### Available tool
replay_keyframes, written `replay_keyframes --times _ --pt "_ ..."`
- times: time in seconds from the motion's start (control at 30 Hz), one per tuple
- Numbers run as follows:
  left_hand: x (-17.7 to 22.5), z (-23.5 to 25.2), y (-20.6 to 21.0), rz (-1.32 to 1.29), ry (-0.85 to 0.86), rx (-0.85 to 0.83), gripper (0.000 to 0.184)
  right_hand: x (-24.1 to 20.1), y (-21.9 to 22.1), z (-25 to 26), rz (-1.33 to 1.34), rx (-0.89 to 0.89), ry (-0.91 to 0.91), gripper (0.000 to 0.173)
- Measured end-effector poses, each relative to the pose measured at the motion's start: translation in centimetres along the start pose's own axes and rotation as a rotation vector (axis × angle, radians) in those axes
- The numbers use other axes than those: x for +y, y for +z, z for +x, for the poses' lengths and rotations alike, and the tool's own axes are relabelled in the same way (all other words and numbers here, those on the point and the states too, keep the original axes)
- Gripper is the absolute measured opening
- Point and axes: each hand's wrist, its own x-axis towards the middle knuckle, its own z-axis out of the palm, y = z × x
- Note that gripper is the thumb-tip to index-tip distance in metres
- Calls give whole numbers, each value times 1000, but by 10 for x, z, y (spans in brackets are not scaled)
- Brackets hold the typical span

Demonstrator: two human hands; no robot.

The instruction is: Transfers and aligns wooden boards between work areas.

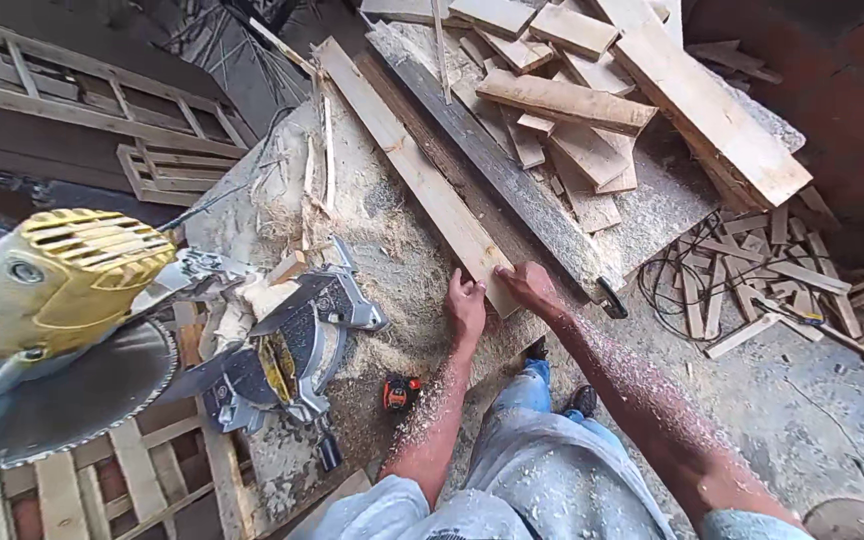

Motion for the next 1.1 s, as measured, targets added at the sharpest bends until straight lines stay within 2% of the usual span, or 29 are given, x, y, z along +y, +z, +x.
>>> replay_keyframes --times 0.1,0.17,0.3,0.4,0.53,0.8,1.0,1.1 --pt "-3 35 0 -174 -122 -27 35 -12 2 19 35 20 -5 58" --pt "-1 57 -1 -273 -160 -40 29 -17 1 26 70 73 -22 57" --pt "2 103 -4 -351 -161 36 32 -11 -8 4 55 194 -59 62" --pt "15 133 -12 -279 -218 62 34 29 -3 -18 15 325 -148 58" --pt "24 162 -20 -216 -231 78 34 89 17 -19 -36 565 -513 40" --pt "37 227 -32 -240 -219 155 33 91 21 -11 -58 607 -576 43" --pt "42 302 -44 -406 -181 162 38 95 25 -13 -100 638 -608 47" --pt "66 322 -60 -536 -176 197 44 92 23 -7 -116 657 -625 49"
